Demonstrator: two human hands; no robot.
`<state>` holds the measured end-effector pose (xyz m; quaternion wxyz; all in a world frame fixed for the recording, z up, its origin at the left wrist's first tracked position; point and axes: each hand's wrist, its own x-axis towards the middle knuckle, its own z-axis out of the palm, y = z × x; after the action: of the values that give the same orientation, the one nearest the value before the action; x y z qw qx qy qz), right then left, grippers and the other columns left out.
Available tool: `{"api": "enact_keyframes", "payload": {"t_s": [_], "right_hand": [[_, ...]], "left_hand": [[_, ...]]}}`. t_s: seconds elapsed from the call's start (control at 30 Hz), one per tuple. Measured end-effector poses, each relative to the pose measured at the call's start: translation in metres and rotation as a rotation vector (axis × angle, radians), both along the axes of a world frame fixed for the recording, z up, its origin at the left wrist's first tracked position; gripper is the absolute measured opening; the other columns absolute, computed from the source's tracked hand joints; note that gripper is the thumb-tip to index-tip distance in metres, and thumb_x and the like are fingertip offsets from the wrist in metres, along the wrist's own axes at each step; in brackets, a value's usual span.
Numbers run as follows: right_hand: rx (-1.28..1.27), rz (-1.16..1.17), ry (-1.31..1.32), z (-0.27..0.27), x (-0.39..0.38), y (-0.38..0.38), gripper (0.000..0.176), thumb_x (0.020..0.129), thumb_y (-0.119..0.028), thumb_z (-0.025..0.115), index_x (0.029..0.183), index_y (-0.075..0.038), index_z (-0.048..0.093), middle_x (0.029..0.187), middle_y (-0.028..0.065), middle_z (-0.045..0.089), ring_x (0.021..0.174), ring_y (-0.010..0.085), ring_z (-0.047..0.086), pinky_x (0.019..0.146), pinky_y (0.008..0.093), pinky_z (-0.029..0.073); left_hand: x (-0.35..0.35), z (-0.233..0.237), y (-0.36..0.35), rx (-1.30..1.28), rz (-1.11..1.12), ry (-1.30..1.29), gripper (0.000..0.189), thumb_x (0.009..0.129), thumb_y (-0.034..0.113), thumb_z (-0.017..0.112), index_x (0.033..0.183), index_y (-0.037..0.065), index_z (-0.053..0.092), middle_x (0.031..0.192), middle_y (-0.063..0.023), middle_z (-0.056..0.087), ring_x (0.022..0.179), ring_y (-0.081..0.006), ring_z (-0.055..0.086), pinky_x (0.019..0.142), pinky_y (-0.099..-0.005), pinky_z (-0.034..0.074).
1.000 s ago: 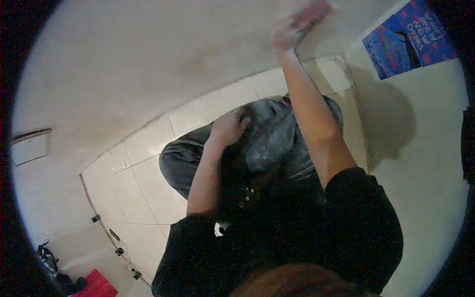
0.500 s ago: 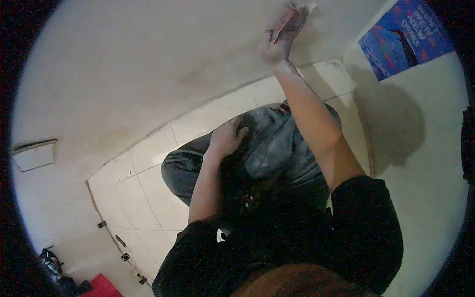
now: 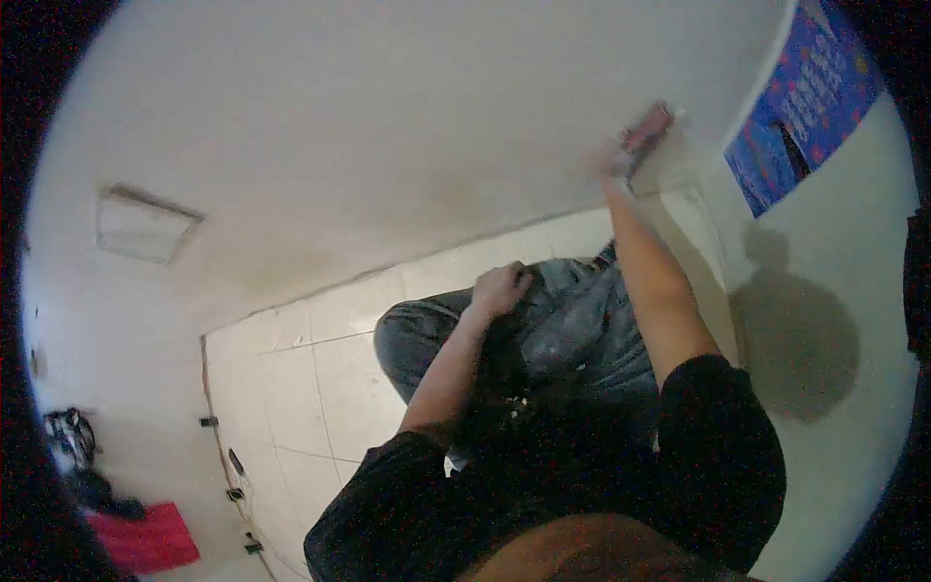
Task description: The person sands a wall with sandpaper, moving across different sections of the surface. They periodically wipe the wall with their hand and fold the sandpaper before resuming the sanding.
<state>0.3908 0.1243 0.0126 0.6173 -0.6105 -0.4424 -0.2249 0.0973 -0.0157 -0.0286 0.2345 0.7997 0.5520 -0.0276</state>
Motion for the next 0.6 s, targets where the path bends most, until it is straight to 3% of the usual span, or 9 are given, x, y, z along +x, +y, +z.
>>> {"api": "enact_keyframes", "payload": {"t_s": [0.07,0.13,0.23,0.33,0.4,0.47,0.5,0.6], "right_hand": [[0.01,-0.069,0.163,0.002,-0.008,0.007,0.047,0.102,-0.037,0.038,0.136,-0.004,0.04,0.139,0.0128,0.041,0.128,0.0241,0.038,0.106,0.0384,0.029],[0.066,0.045,0.301,0.008,-0.019,0.009,0.05,0.103,-0.036,0.036,0.14,-0.002,0.034,0.144,0.0146,0.034,0.133,0.0254,0.031,0.11,0.038,0.024],[0.068,0.027,0.29,0.028,-0.035,-0.002,0.056,0.104,-0.035,0.032,0.145,0.001,0.024,0.152,0.0171,0.024,0.141,0.0272,0.021,0.115,0.0375,0.017],[0.048,0.174,0.254,0.039,-0.051,-0.031,0.061,0.105,-0.034,0.029,0.151,0.005,0.015,0.16,0.0197,0.014,0.149,0.029,0.011,0.121,0.0369,0.01],[-0.061,0.415,0.296,0.028,-0.065,-0.054,0.057,0.105,-0.03,0.03,0.151,0.003,0.02,0.16,0.0158,0.017,0.149,0.0266,0.012,0.12,0.0366,0.009],[-0.044,0.869,0.807,-0.023,-0.073,-0.071,0.051,0.099,-0.019,0.046,0.143,0.005,0.034,0.148,0.0183,0.04,0.139,0.0285,0.035,0.116,0.0392,0.021],[-0.244,0.713,0.215,-0.021,-0.069,-0.085,0.043,0.098,-0.024,0.049,0.131,0.004,0.05,0.134,0.0212,0.055,0.129,0.0325,0.047,0.111,0.0402,0.03],[-0.603,0.946,0.334,0.002,-0.098,-0.119,0.044,0.095,-0.031,0.054,0.117,0.007,0.058,0.117,0.027,0.061,0.114,0.0379,0.056,0.098,0.0435,0.041]], "left_hand": [[-0.005,0.004,-0.004,0.032,0.024,-0.016,0.035,0.093,0.04,0.051,0.111,0.013,0.063,0.098,-0.0178,0.069,0.096,-0.0384,0.064,0.083,-0.0492,0.05],[-0.01,0.016,-0.012,0.043,0.061,-0.079,0.036,0.094,0.041,0.05,0.109,0.011,0.065,0.101,-0.0186,0.069,0.097,-0.0388,0.064,0.085,-0.0493,0.049],[-0.014,0.012,-0.006,0.062,0.047,-0.037,0.037,0.094,0.04,0.049,0.107,0.01,0.066,0.101,-0.0187,0.068,0.097,-0.039,0.064,0.085,-0.0495,0.049],[-0.015,0.027,-0.013,0.06,0.055,-0.056,0.036,0.094,0.04,0.049,0.106,0.01,0.067,0.101,-0.0191,0.068,0.097,-0.0391,0.064,0.085,-0.0494,0.049],[-0.015,0.032,-0.014,0.079,0.065,-0.089,0.036,0.093,0.04,0.051,0.105,0.01,0.067,0.101,-0.0192,0.068,0.097,-0.0391,0.064,0.084,-0.0491,0.05],[-0.019,0.034,-0.014,0.084,0.091,-0.204,0.037,0.093,0.04,0.053,0.104,0.007,0.066,0.101,-0.0197,0.068,0.096,-0.0387,0.064,0.084,-0.0479,0.05],[-0.018,0.032,-0.012,0.086,0.103,-0.264,0.038,0.092,0.041,0.054,0.103,0.006,0.066,0.101,-0.02,0.068,0.096,-0.0386,0.064,0.083,-0.0473,0.05],[-0.019,0.015,0.0,0.157,0.329,-0.688,0.04,0.093,0.042,0.056,0.102,0.004,0.066,0.093,-0.0182,0.068,0.091,-0.032,0.066,0.08,-0.0442,0.051]]}}
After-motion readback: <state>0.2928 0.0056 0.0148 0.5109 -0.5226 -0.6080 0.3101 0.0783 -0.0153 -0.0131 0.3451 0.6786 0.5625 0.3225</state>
